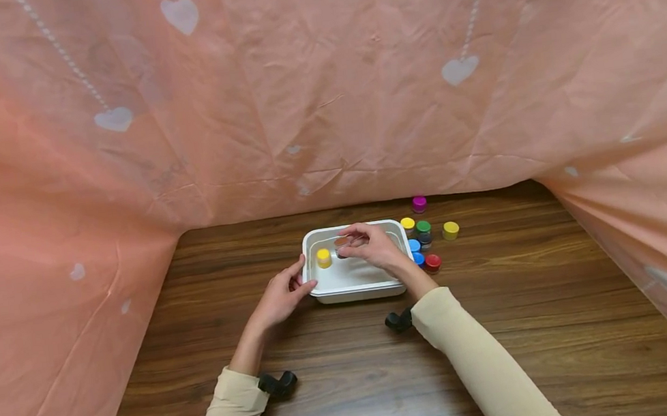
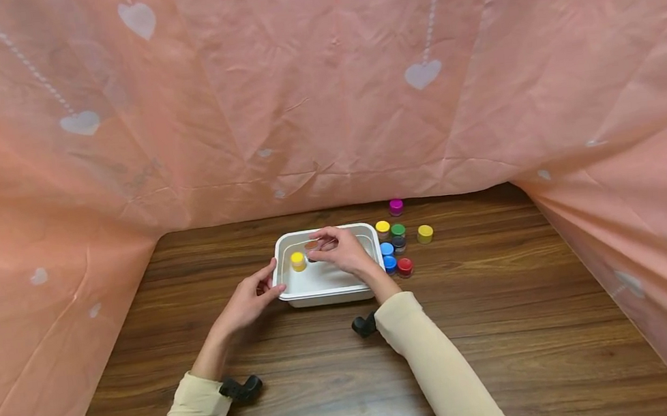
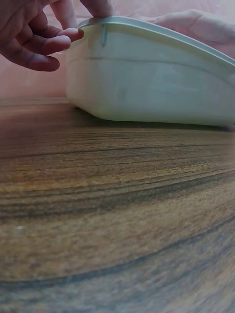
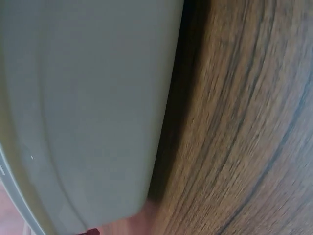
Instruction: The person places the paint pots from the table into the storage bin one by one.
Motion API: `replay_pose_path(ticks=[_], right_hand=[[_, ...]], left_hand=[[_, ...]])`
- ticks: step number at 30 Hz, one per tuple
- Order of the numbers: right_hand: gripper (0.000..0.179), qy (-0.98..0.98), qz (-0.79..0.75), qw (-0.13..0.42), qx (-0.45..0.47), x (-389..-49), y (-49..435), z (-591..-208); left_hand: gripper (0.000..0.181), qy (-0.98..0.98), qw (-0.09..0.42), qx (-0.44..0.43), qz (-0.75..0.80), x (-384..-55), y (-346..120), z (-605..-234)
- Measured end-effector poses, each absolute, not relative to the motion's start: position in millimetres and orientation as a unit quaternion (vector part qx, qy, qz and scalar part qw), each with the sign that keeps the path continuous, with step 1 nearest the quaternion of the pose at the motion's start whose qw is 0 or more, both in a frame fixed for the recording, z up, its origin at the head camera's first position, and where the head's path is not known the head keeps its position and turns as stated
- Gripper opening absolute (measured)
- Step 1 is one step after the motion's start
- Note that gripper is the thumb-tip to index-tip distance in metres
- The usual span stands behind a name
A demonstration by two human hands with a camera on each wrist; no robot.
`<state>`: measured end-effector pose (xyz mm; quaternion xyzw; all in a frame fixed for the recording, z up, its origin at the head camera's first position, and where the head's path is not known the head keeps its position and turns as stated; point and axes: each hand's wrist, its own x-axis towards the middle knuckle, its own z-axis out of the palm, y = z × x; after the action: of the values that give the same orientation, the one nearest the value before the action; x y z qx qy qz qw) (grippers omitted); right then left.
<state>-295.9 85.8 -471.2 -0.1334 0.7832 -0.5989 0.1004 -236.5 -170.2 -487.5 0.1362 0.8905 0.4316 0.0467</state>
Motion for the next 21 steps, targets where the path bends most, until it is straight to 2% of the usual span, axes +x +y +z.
replay_pose_path(ticks=[15, 21], right_hand=[[0.040, 0.796, -0.574, 0.131, -0.141, -300, 61, -478], [0.038, 0.816, -0.544, 0.118, -0.156, -301, 57, -480]], left_hand=[[0.065, 0.890, 0.046, 0.136, 0.433, -236, -173, -487], [0.065, 0.887, 0.035, 0.147, 0.437, -237, -173, -490]])
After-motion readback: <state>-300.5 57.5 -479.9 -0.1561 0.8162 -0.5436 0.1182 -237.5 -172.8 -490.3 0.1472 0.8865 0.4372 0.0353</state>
